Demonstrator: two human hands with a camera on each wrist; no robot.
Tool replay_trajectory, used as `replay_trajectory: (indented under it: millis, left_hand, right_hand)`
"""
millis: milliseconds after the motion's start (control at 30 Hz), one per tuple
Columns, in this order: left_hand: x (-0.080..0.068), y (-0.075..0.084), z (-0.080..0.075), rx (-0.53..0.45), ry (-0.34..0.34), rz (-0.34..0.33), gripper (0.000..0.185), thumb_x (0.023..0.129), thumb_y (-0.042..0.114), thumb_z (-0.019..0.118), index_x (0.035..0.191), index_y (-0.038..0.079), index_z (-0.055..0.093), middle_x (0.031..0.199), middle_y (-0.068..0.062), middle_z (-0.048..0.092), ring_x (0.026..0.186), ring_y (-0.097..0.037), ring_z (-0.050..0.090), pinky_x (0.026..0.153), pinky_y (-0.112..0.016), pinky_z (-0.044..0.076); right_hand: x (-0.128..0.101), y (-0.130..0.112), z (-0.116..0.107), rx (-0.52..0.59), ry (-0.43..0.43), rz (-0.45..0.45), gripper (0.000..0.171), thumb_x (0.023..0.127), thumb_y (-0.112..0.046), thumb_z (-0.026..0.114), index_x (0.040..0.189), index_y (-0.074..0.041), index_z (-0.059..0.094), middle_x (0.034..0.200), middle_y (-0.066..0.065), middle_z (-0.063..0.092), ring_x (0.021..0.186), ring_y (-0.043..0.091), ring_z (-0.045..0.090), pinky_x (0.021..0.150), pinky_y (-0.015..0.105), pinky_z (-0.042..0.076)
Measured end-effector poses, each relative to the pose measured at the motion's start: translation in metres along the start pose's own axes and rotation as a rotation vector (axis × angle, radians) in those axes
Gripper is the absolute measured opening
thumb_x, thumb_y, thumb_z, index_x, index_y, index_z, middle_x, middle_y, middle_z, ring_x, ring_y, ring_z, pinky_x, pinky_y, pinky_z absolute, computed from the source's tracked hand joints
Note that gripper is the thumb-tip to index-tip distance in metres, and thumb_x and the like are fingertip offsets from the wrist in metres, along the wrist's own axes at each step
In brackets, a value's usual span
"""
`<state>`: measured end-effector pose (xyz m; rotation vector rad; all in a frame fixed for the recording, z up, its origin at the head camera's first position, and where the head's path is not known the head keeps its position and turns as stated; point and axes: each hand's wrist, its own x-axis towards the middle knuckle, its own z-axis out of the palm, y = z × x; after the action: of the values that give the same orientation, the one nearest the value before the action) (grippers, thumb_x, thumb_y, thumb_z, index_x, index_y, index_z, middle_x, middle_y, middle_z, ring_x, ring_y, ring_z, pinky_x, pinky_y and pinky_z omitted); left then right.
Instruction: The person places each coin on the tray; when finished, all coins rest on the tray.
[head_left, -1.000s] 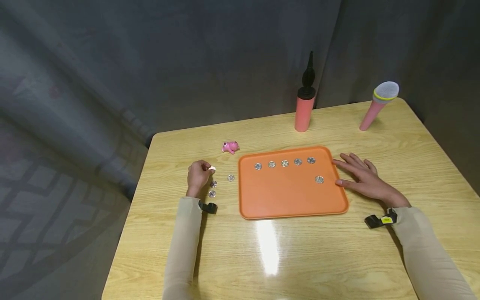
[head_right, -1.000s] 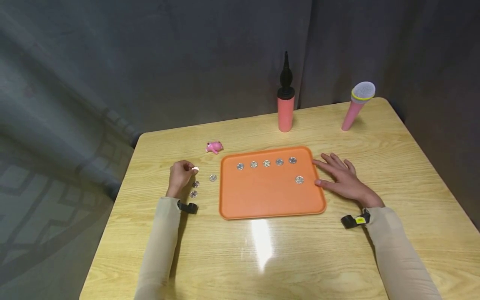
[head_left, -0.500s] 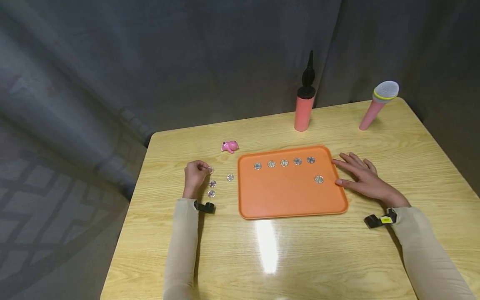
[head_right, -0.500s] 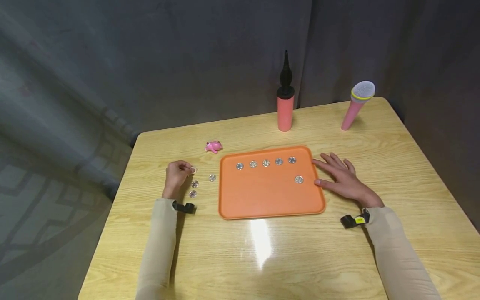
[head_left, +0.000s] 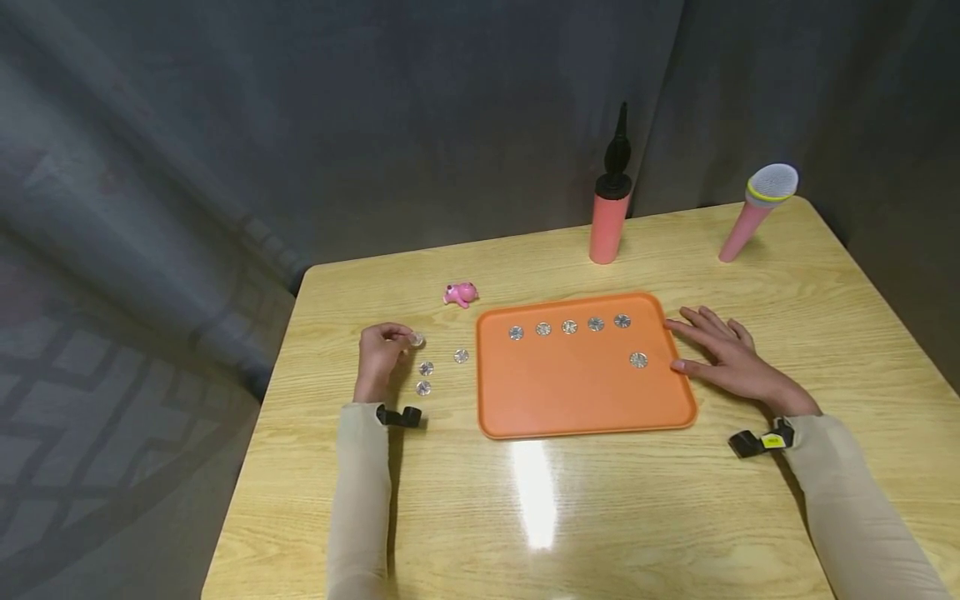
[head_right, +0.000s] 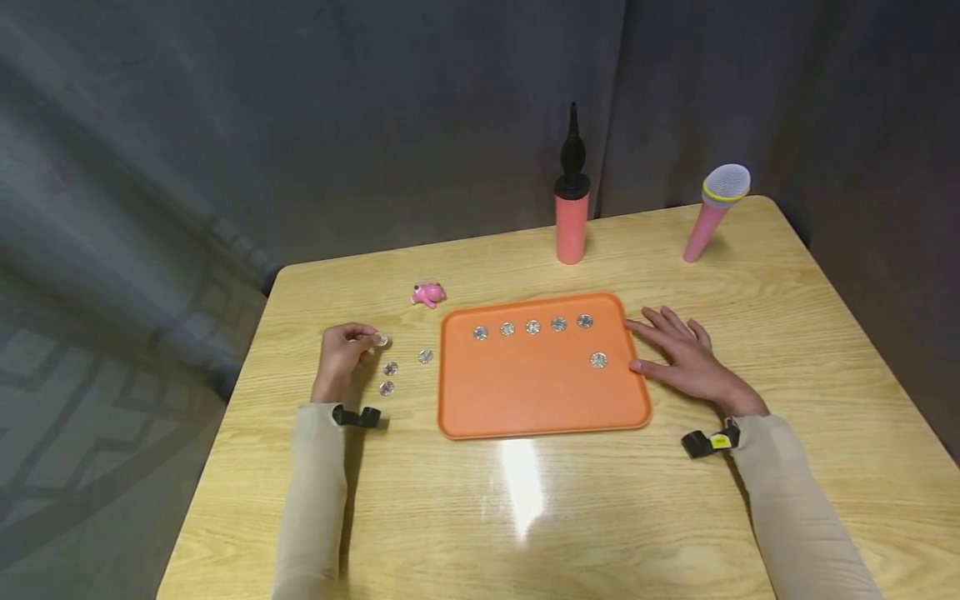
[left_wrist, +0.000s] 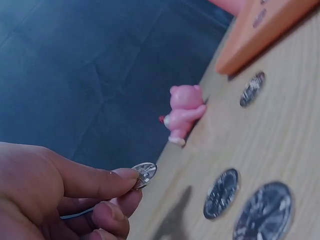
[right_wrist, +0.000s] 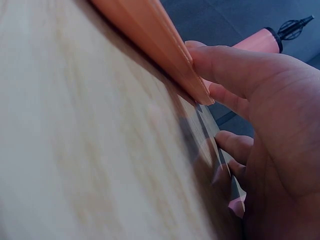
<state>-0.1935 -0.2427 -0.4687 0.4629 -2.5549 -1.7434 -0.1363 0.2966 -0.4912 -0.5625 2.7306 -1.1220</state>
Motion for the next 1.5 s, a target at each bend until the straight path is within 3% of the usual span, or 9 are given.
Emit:
replay_trajectory:
  millis: [233,600,967,1133,1500]
  left_hand:
    - [-0.009,0.012,0.002,-0.019,-0.042,-0.011,0.018,0.087,0.002,0.073,0.101,-0.009,0.071,0.071,0.007,0.060,0.053,-0.007,0.049,0.049,-0.021,0.043]
    - [-0.029,0.033,0.027,-0.065,-0.147,0.041,0.013,0.089,0.000,0.069,0.099,-0.009,0.070,0.069,0.006,0.061,0.046,-0.005,0.041,0.045,-0.020,0.035]
    - [-0.045,0.050,0.066,-0.110,-0.278,0.094,0.011,0.087,-0.006,0.064,0.095,-0.011,0.069,0.065,0.006,0.060,0.044,-0.005,0.039,0.044,-0.020,0.032]
    - [-0.051,0.056,0.085,-0.059,-0.303,0.126,0.011,0.085,-0.007,0.063,0.092,-0.009,0.072,0.064,0.007,0.059,0.047,-0.006,0.040,0.046,-0.021,0.034]
    - [-0.062,0.066,0.125,-0.065,-0.376,0.135,0.011,0.085,-0.008,0.064,0.092,-0.008,0.073,0.070,0.003,0.063,0.052,-0.011,0.045,0.047,-0.020,0.036]
  right_hand:
    - [-0.001,0.000,-0.001,0.009,0.001,0.004,0.069,0.093,-0.025,0.069,0.154,-0.014,0.038,0.164,0.029,0.017,0.153,0.050,0.000,0.114,0.072,-0.012]
    - [0.000,0.003,0.001,-0.002,-0.006,0.010,0.070,0.094,-0.026,0.068,0.155,-0.016,0.037,0.165,0.028,0.016,0.154,0.048,-0.002,0.115,0.070,-0.015]
    - [-0.001,0.001,0.001,0.006,-0.007,0.012,0.069,0.094,-0.027,0.068,0.155,-0.015,0.037,0.164,0.029,0.016,0.154,0.049,-0.002,0.115,0.070,-0.014]
    - [-0.001,0.002,0.001,0.001,-0.005,0.007,0.069,0.094,-0.026,0.068,0.155,-0.015,0.038,0.164,0.029,0.017,0.154,0.050,-0.001,0.115,0.070,-0.013]
    - [0.000,0.005,0.002,-0.011,-0.006,0.008,0.069,0.094,-0.027,0.068,0.155,-0.015,0.037,0.164,0.029,0.017,0.154,0.049,-0.001,0.115,0.070,-0.013]
